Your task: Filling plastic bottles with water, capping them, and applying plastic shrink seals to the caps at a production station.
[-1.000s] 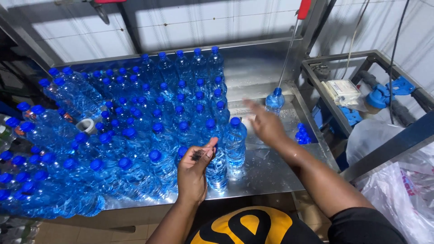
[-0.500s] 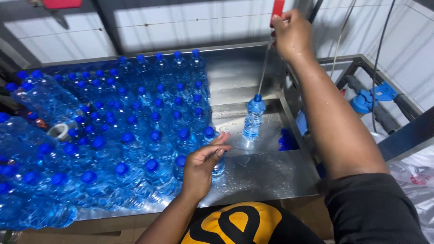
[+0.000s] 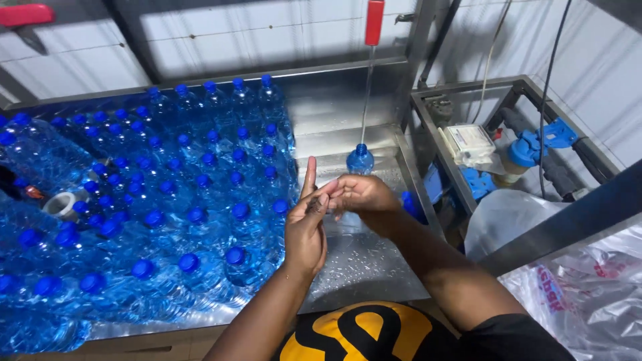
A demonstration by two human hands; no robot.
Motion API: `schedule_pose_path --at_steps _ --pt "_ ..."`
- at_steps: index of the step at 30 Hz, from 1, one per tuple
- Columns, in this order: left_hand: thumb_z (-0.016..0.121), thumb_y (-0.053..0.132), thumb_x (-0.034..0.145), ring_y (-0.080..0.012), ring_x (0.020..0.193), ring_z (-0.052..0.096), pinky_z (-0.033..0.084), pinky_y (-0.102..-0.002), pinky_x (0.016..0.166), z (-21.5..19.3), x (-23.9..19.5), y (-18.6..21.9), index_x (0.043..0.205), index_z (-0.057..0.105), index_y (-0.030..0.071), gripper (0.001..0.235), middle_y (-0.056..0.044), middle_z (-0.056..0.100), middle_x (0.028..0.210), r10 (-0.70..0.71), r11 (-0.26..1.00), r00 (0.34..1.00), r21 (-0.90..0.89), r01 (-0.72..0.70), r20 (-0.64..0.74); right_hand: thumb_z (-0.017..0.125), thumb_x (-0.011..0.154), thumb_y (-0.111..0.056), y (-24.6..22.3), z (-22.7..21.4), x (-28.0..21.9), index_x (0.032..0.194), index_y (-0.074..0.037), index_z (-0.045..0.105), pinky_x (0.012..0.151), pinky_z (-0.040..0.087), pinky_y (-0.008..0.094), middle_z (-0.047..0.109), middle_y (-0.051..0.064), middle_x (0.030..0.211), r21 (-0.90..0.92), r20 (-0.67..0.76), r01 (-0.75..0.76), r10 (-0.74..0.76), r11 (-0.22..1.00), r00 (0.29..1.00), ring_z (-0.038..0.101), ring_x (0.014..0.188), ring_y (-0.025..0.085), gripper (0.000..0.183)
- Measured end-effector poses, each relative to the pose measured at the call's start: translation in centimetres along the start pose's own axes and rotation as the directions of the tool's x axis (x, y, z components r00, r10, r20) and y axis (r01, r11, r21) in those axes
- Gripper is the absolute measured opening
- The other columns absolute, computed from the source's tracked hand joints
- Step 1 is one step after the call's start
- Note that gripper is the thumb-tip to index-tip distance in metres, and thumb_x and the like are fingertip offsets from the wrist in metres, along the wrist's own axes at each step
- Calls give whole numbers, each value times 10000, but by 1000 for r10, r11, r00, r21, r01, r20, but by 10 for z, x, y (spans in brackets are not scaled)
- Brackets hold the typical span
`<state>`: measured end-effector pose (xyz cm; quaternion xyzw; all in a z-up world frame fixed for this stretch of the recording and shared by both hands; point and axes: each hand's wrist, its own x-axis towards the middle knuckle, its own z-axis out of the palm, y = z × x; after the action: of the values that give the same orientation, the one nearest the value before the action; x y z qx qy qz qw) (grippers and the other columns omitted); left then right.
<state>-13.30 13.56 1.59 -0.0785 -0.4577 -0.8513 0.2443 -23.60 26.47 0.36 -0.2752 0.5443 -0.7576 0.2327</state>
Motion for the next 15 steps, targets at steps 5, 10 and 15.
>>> schedule_pose_path --at_steps 5,10,15 --pt "789 239 1017 -271 1606 430 411 -384 1275 15 13 -29 1568 579 -76 669 -137 380 1802 -49 999 999 9 49 2 828 946 -19 7 -27 5 1173 141 722 645 711 434 788 257 898 117 -55 -32 38 993 998 814 733 287 297" --pt "541 228 1188 -305 1286 721 443 -449 1228 15 29 -53 956 685 -10 363 -193 774 964 -22 1000 956 1 23 -293 768 1088 -186 41 -122 16 1225 47 775 538 650 397 799 172 783 -787 44 349 -517 509 855 772 614 262 270" --pt "557 162 1164 -254 844 752 625 -360 921 3 61 -51 1037 725 -20 278 -78 517 717 -74 988 924 100 119 -375 711 1025 -161 265 -312 -3 1019 -139 763 849 558 468 731 19 858 -678 103 -104 -234 -728 967 726 847 180 57"
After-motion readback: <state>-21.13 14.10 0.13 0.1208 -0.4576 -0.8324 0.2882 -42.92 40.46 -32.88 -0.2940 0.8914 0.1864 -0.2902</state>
